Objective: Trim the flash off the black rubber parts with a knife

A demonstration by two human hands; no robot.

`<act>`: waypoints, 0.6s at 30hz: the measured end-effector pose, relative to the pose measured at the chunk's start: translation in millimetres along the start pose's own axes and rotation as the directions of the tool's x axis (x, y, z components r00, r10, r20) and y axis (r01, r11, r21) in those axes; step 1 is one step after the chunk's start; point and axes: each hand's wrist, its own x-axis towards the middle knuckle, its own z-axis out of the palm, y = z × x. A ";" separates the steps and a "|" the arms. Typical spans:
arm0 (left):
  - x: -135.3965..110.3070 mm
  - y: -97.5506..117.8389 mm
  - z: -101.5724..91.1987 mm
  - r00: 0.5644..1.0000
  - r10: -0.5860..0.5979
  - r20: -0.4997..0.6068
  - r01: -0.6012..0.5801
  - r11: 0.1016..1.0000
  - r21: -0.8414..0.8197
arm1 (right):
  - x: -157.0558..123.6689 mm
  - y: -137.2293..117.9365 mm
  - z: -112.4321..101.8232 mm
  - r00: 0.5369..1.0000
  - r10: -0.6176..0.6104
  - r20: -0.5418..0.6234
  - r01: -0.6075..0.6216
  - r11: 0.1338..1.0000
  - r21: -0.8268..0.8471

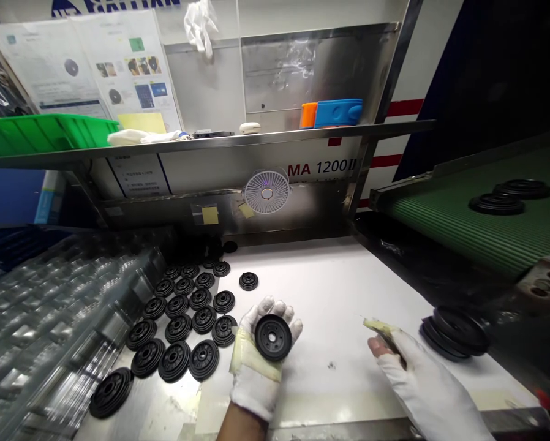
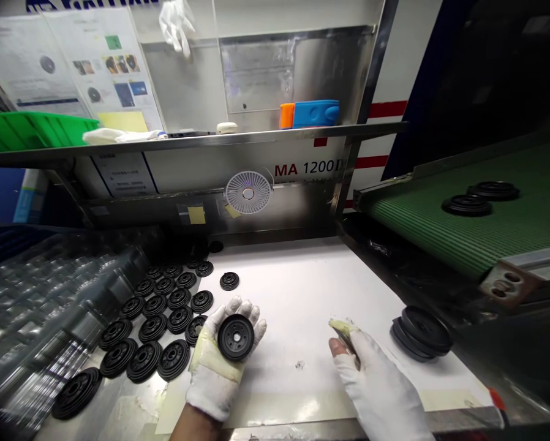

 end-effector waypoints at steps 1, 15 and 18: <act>-0.7 1.9 -0.2 1.000 0.003 0.005 -0.003 1.000 0.010 | -0.7 0.6 -0.2 0.999 0.030 0.035 -0.031 0.999 0.018; 37.8 22.9 -34.7 0.813 -0.023 0.581 -0.522 -0.471 0.711 | 42.9 -40.1 15.2 0.956 -0.120 0.268 0.010 0.925 0.380; 59.7 16.9 -34.6 0.798 -0.119 0.590 -0.493 -0.691 0.528 | 105.7 -28.4 -44.8 0.978 -0.108 0.179 0.073 0.978 0.194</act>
